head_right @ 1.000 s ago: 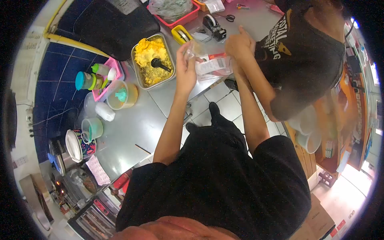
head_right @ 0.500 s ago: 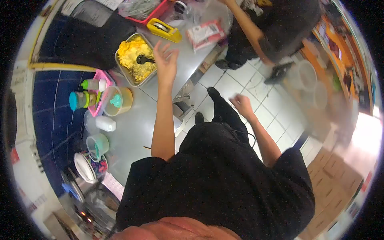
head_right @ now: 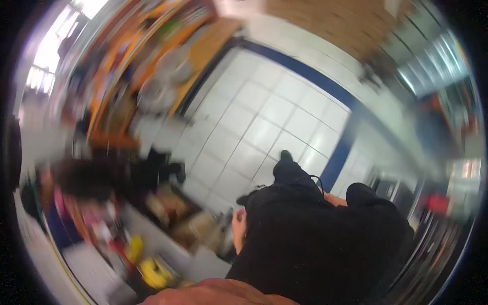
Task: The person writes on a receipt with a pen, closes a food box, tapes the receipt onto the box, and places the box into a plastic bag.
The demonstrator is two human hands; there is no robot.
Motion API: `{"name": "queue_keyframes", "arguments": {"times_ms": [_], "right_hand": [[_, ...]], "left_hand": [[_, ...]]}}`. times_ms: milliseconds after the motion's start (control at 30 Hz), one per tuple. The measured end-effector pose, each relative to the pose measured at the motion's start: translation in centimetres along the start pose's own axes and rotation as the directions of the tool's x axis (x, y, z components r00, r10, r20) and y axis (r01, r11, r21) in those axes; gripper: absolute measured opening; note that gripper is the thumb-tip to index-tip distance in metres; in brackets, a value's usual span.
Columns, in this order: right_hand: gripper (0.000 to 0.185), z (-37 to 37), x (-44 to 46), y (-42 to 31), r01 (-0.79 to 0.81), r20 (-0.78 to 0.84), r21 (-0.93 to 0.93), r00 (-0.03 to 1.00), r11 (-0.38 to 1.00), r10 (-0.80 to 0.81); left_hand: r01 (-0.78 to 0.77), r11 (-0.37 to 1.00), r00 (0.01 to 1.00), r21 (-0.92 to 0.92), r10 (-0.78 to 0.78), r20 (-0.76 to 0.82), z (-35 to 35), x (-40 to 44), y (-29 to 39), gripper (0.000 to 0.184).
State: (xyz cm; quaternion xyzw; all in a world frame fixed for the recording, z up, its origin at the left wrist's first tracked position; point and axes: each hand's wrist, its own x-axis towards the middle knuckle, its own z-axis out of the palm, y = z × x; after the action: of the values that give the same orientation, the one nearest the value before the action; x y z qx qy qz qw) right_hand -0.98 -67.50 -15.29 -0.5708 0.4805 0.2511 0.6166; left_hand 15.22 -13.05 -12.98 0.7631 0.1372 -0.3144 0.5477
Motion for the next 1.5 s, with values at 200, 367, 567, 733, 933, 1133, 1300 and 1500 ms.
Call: {"name": "queue_keyframes", "arguments": {"times_ms": [200,367,567,733,933,1133,1300,1500], "right_hand": [[0.052,-4.0,5.9,15.6,0.301,-0.239,0.902,0.945,0.311,-0.223],[0.039,-22.0,-2.5,14.6,0.103,-0.111,0.987,0.992,-0.127,-0.058],[0.028,-50.1,-5.0,16.5,0.583,-0.625,0.775,0.766,0.244,0.152],[0.032,-68.6,-7.1,18.6,0.657,-0.713,0.700,0.663,0.281,0.227],[0.044,-67.6,2.0,29.0,0.365,-0.322,0.931,0.823,-0.002,0.467],[0.056,-78.4,-0.2,29.1,0.447,-0.579,0.269,0.783,-0.853,0.228],[0.057,-96.4,-5.8,46.8,0.661,-0.522,0.298,0.717,-0.688,0.463],[0.059,-113.9,-22.3,71.5,0.889,-0.481,0.275,0.456,-0.366,0.749]], "left_hand": [[-0.110,0.956,0.985,0.274,0.067,0.162,13.7,17.3,12.4,0.040],[-0.423,0.812,0.886,0.403,0.276,0.373,40.7,28.3,34.4,0.041],[-0.451,0.461,0.824,0.764,-0.113,0.555,69.9,31.7,36.4,0.043],[-0.873,-0.339,0.488,0.351,-0.592,0.641,93.3,33.3,37.9,0.046],[-0.974,-0.206,0.136,0.093,-0.206,0.969,150.2,18.3,48.4,0.041],[-0.892,0.258,-0.389,-0.371,-0.022,0.921,191.1,-27.7,49.3,0.032],[-0.797,0.539,-0.492,-0.272,-0.318,0.811,210.7,-38.0,34.0,0.029],[-0.847,-0.441,0.236,-0.296,-0.812,0.533,216.9,-38.9,17.4,0.039]]}}
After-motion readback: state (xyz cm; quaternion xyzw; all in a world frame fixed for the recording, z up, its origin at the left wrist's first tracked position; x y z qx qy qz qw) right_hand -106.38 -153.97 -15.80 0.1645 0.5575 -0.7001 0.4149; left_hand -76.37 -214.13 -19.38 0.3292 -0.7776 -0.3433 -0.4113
